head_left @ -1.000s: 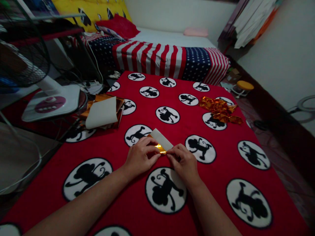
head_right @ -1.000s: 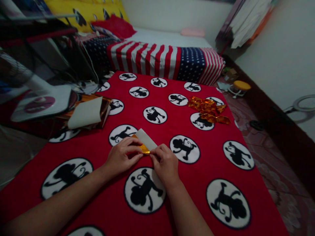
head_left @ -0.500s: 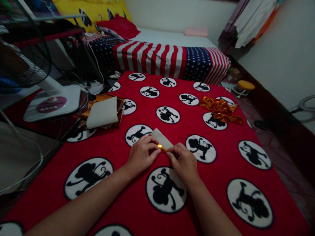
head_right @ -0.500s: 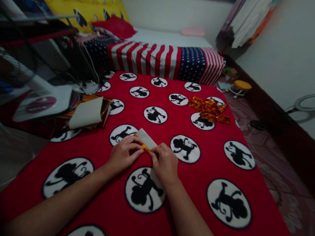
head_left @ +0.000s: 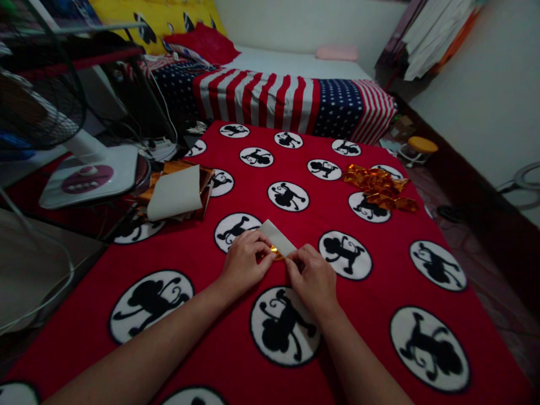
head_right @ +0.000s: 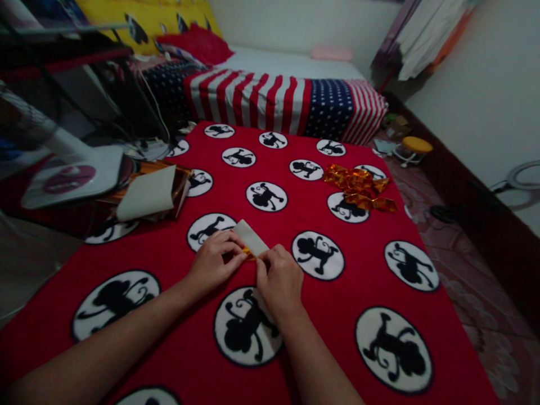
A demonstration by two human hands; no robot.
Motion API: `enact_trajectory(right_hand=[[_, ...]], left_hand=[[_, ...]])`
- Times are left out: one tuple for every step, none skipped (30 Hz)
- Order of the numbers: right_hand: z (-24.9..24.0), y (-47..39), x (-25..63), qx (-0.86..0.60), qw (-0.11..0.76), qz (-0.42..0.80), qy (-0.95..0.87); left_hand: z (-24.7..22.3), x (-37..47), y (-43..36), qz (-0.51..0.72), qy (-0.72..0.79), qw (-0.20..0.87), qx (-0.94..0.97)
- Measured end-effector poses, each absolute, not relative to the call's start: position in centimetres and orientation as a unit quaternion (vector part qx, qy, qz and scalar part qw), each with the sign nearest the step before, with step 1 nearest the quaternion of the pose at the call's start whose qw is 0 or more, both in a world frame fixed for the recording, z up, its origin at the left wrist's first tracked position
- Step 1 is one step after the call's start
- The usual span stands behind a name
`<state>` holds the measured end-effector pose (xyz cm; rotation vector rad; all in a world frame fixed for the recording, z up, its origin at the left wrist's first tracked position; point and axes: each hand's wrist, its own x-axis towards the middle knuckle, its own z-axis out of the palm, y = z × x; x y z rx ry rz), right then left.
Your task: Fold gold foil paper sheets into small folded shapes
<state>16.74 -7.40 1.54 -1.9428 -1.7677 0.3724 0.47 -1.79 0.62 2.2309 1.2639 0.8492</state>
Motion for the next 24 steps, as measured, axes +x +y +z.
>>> enact_trajectory(right_hand=[[1.55,-7.4,16.7,-0.711,0.241,0.133,-0.647],[1.56,-7.4,16.66,-0.712,0.239,0.129,-0.647],[1.57,-7.39,16.62,-0.713,0.237,0.126,-0.648],[1.59,-7.39,16.58,-0.714,0.236,0.123,-0.648],[1.61,-7.38,16.54,-0.715,0.234,0.121,-0.648],[1.63,-7.37,16.49,-0.715,0.232,0.12,-0.648],[1.65,-7.37,16.44,-0.716,0.231,0.118,-0.648],[1.66,-7.36,16.4,-0.717,0.229,0.117,-0.648],[1.66,-7.35,16.36,-0.719,0.227,0.115,-0.647],[1.65,-7.35,16.33,-0.72,0.226,0.114,-0.647],[1.64,-7.34,16.31,-0.721,0.225,0.114,-0.646],[1.62,-7.33,16.29,-0.722,0.224,0.113,-0.644],[1.6,-7.32,16.28,-0.723,0.224,0.113,-0.643],[1.58,-7.3,16.26,-0.724,0.224,0.112,-0.643],[1.57,-7.29,16.25,-0.723,0.225,0.111,-0.643],[1.56,-7.27,16.24,-0.723,0.225,0.11,-0.644],[1.57,-7.26,16.23,-0.723,0.226,0.108,-0.644],[1.58,-7.24,16.21,-0.723,0.226,0.107,-0.644],[1.6,-7.24,16.19,-0.724,0.226,0.106,-0.643],[1.62,-7.23,16.17,-0.726,0.225,0.106,-0.642],[1.64,-7.23,16.15,-0.727,0.224,0.105,-0.641],[1.66,-7.24,16.13,-0.728,0.222,0.104,-0.64],[1.68,-7.24,16.1,-0.729,0.221,0.103,-0.639],[1.68,-7.25,16.09,-0.73,0.22,0.102,-0.639]], left_hand=[[0.61,0.48,-1.8,0.306,0.457,0.217,0.806],[0.61,0.49,-1.8,0.305,0.458,0.216,0.806],[0.62,0.5,-1.8,0.303,0.46,0.215,0.806],[0.63,0.52,-1.79,0.301,0.462,0.214,0.806],[0.64,0.53,-1.79,0.3,0.465,0.212,0.806],[0.65,0.55,-1.78,0.298,0.466,0.211,0.806],[0.65,0.58,-1.76,0.297,0.468,0.209,0.806],[0.65,0.6,-1.75,0.296,0.468,0.207,0.806],[0.64,0.63,-1.73,0.296,0.469,0.206,0.806],[0.62,0.66,-1.72,0.295,0.47,0.205,0.806],[0.6,0.69,-1.71,0.296,0.471,0.204,0.806],[0.57,0.73,-1.7,0.297,0.472,0.203,0.805],[0.55,0.75,-1.7,0.298,0.473,0.202,0.804],[0.54,0.78,-1.71,0.298,0.474,0.201,0.804],[0.53,0.79,-1.72,0.298,0.474,0.2,0.804],[0.53,0.8,-1.73,0.298,0.475,0.199,0.804],[0.53,0.79,-1.74,0.297,0.475,0.199,0.804],[0.54,0.78,-1.76,0.296,0.476,0.2,0.804],[0.54,0.76,-1.77,0.296,0.476,0.201,0.803],[0.54,0.75,-1.77,0.297,0.476,0.201,0.803],[0.54,0.73,-1.78,0.298,0.475,0.202,0.803],[0.52,0.72,-1.78,0.3,0.474,0.202,0.803],[0.49,0.72,-1.77,0.302,0.472,0.202,0.803],[0.46,0.73,-1.77,0.303,0.47,0.203,0.804]])
